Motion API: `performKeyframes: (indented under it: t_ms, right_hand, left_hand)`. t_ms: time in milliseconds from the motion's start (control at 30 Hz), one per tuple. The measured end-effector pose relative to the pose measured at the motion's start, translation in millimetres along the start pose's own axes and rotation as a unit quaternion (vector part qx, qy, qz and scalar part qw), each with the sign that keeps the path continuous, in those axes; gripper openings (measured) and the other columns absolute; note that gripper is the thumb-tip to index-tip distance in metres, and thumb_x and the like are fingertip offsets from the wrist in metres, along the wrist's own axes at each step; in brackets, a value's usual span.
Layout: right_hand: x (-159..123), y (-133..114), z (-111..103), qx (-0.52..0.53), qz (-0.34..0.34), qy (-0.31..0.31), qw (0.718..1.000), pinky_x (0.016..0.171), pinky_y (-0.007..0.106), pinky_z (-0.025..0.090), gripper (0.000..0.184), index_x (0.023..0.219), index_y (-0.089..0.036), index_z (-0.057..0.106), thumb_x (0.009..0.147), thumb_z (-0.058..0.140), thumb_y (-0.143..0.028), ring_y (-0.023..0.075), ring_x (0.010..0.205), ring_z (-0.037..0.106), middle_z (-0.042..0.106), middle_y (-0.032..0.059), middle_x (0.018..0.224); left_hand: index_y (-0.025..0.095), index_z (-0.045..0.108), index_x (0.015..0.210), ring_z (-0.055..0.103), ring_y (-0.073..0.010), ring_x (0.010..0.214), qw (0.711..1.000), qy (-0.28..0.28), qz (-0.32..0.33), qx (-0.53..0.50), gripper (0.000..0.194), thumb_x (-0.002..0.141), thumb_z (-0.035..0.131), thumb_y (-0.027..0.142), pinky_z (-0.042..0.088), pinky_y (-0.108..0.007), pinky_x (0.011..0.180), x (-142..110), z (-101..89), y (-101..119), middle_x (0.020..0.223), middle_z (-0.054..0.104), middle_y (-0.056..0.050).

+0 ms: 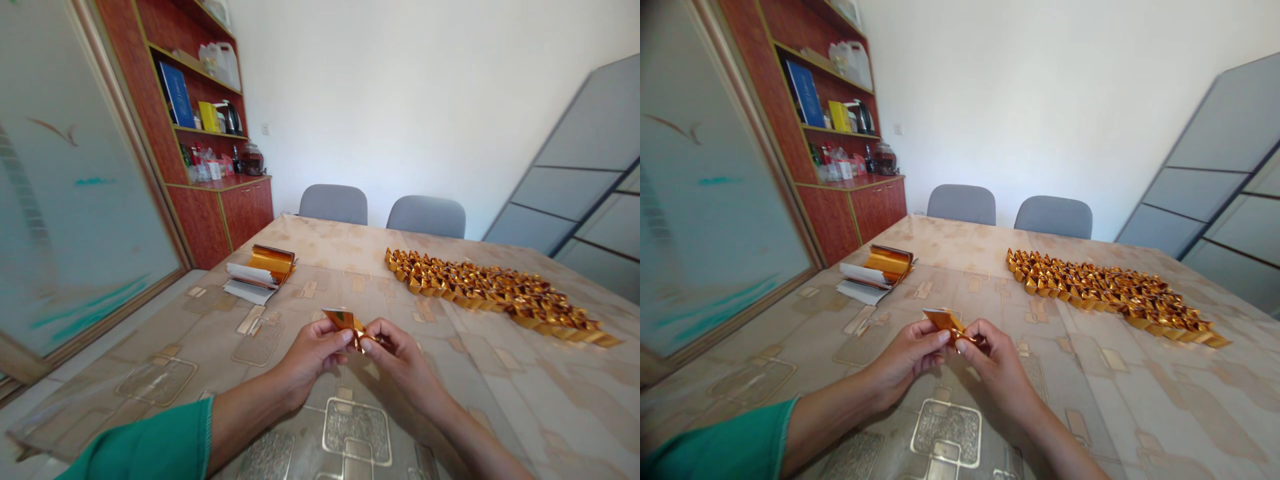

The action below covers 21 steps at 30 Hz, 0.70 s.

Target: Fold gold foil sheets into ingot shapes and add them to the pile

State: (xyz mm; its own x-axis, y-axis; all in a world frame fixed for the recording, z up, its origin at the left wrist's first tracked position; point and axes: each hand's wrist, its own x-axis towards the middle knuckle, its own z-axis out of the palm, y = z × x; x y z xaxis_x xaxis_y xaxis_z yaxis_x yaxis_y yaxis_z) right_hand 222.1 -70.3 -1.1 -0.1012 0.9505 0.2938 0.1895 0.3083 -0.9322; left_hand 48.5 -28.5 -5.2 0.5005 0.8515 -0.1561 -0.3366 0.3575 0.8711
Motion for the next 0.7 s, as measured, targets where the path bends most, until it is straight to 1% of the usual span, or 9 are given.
performKeyframes:
  t_ms: [67,167,233,300,400,467,567,633,700]
  right_hand:
    - [-0.2,-2.5,0.3,0.002,-0.019,-0.025,0.999,0.062,0.028,0.045,0.02,0.08,-0.021,0.059,0.091,0.063,-0.037,0.0155,0.07,0.054,0.058,-0.0008,0.075]
    - [0.3,-6.4,-0.7,-0.052,-0.082,-0.06,0.993,0.074,0.032,0.049,0.003,0.091,-0.024,0.067,0.089,0.066,-0.026,0.0174,0.081,0.06,0.065,0.0014,0.088]
    - [1.3,-7.4,-2.8,-0.079,-0.124,-0.07,0.987,0.078,0.034,0.05,0.013,0.099,-0.028,0.069,0.09,0.064,-0.02,0.0181,0.087,0.062,0.067,0.002,0.094]
    - [2.4,-6.7,-5.6,-0.098,-0.157,-0.083,0.979,0.078,0.034,0.051,0.019,0.105,-0.03,0.069,0.092,0.063,-0.018,0.0183,0.089,0.063,0.067,0.0025,0.097]
    - [3.6,-4.8,-8.9,-0.141,-0.187,-0.107,0.966,0.074,0.032,0.052,0.015,0.102,-0.03,0.072,0.092,0.064,-0.02,0.0182,0.087,0.064,0.067,0.0027,0.095]
    - [3.7,-4.1,-9.5,-0.168,-0.202,-0.108,0.959,0.072,0.031,0.051,0.012,0.096,-0.029,0.074,0.092,0.066,-0.022,0.0182,0.085,0.064,0.066,0.0025,0.09]
    - [3.0,-4.0,-8.7,-0.164,-0.211,-0.099,0.959,0.069,0.03,0.051,0.011,0.094,-0.028,0.075,0.094,0.064,-0.026,0.0182,0.083,0.063,0.065,0.0029,0.088]
    - [2.6,-4.1,-8.1,-0.139,-0.2,-0.096,0.965,0.07,0.031,0.051,0.013,0.095,-0.028,0.075,0.095,0.062,-0.029,0.0178,0.082,0.064,0.064,0.003,0.088]
    - [2.5,-4.0,-8.4,-0.121,-0.186,-0.095,0.97,0.071,0.032,0.051,0.013,0.095,-0.029,0.075,0.095,0.062,-0.032,0.0179,0.082,0.064,0.064,0.0027,0.088]
  left_hand:
    - [0.017,0.075,0.094,0.061,-0.0101,0.073,1.0,0.01,0.009,-0.012,0.035,0.069,0.086,0.038,0.043,-0.018,0.062,0.3,-0.8,1.4,0.087,0.071,-0.003]
    - [0.016,0.073,0.09,0.06,-0.0098,0.07,0.999,0.035,0.018,-0.011,0.036,0.066,0.087,0.038,0.042,-0.018,0.059,0.9,-1.5,5.8,0.083,0.069,-0.002]
    - [0.015,0.071,0.089,0.058,-0.0093,0.066,0.999,0.042,0.034,0.005,0.038,0.064,0.088,0.038,0.039,-0.018,0.055,1.4,-1.2,8.8,0.08,0.068,-0.001]
    - [0.015,0.068,0.095,0.055,-0.0088,0.062,0.997,0.038,0.056,0.024,0.042,0.065,0.087,0.038,0.037,-0.018,0.053,1.6,-0.4,9.8,0.076,0.067,0.0]
    - [0.017,0.059,0.104,0.052,-0.0091,0.057,0.994,0.043,0.084,0.047,0.05,0.067,0.085,0.035,0.037,-0.019,0.054,0.8,1.4,7.2,0.067,0.064,0.003]
    - [0.02,0.052,0.098,0.051,-0.0095,0.055,0.992,0.053,0.099,0.058,0.046,0.067,0.084,0.033,0.037,-0.02,0.055,0.1,2.7,4.6,0.063,0.062,0.006]
    - [0.021,0.045,0.079,0.048,-0.0087,0.053,0.986,0.054,0.138,0.081,0.037,0.07,0.08,0.031,0.035,-0.02,0.053,-0.2,4.3,3.3,0.06,0.057,0.007]
    - [0.02,0.045,0.071,0.046,-0.0081,0.053,0.98,0.047,0.163,0.101,0.034,0.072,0.077,0.031,0.035,-0.02,0.052,0.0,5.0,4.5,0.061,0.054,0.007]
    - [0.019,0.048,0.069,0.048,-0.0086,0.056,0.978,0.039,0.171,0.114,0.031,0.073,0.076,0.031,0.037,-0.02,0.053,0.3,5.0,6.0,0.063,0.055,0.006]
